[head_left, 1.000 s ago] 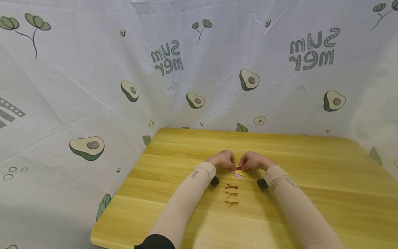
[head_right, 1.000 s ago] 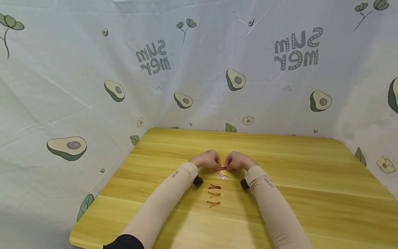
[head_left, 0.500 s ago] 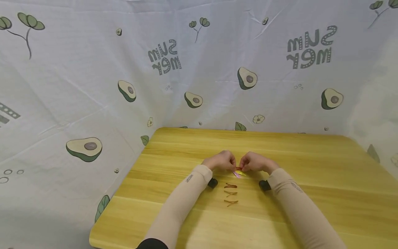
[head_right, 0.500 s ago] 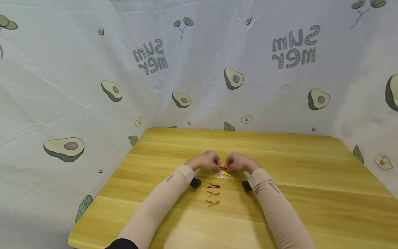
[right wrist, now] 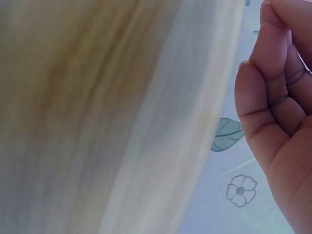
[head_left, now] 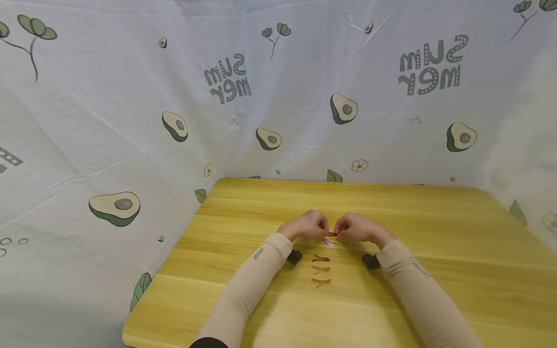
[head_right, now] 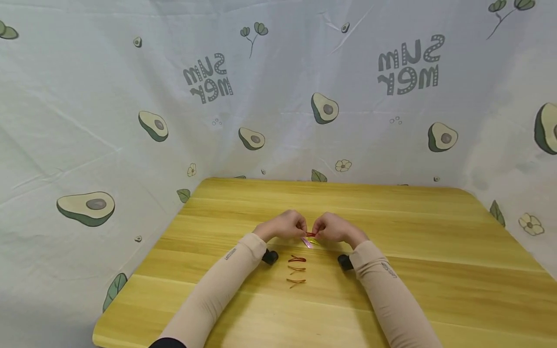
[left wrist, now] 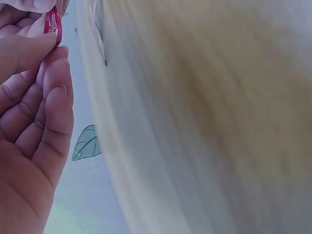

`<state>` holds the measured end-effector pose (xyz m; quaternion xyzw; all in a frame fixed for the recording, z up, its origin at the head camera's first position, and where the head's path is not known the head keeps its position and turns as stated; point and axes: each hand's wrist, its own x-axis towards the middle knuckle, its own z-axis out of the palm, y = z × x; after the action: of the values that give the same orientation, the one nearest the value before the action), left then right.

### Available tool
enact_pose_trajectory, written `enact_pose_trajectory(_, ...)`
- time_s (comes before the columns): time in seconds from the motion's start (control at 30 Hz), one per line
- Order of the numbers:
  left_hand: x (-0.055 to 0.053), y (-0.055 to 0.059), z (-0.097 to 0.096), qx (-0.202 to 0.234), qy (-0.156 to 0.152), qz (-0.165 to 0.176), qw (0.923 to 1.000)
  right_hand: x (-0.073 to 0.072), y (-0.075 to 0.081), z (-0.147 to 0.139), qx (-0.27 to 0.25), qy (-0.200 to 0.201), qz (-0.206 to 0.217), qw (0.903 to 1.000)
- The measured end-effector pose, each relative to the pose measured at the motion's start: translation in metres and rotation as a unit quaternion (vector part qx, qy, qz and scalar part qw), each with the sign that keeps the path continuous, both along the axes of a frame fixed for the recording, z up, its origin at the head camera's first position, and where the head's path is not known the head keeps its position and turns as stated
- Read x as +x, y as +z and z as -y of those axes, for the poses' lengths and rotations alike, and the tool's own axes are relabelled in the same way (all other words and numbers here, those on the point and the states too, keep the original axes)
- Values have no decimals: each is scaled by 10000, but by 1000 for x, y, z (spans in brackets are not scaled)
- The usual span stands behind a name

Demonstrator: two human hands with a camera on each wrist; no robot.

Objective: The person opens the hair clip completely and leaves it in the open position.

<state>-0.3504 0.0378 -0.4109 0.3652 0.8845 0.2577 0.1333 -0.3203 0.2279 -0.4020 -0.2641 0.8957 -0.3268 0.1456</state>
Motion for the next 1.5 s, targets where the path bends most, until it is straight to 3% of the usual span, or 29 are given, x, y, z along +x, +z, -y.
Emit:
enact_pose_trajectory(0.37,12,8,4,178,-69,-276,9994,8,1,0,-161,-161,-233,9995)
enact_pose_trajectory(0.63,20,3,5,211,-135,-470,9986,18,-4,1,-247,-13,-527,9983)
enact_pose_trajectory(1.0,27,7,7,363,43,-373,9986,24,-3,0,-526,-141,-378,9978)
enact_pose_trajectory(1.5,29,4,11,605,-472,-352,9964,25,-3,-5,-993,391,-30,9943)
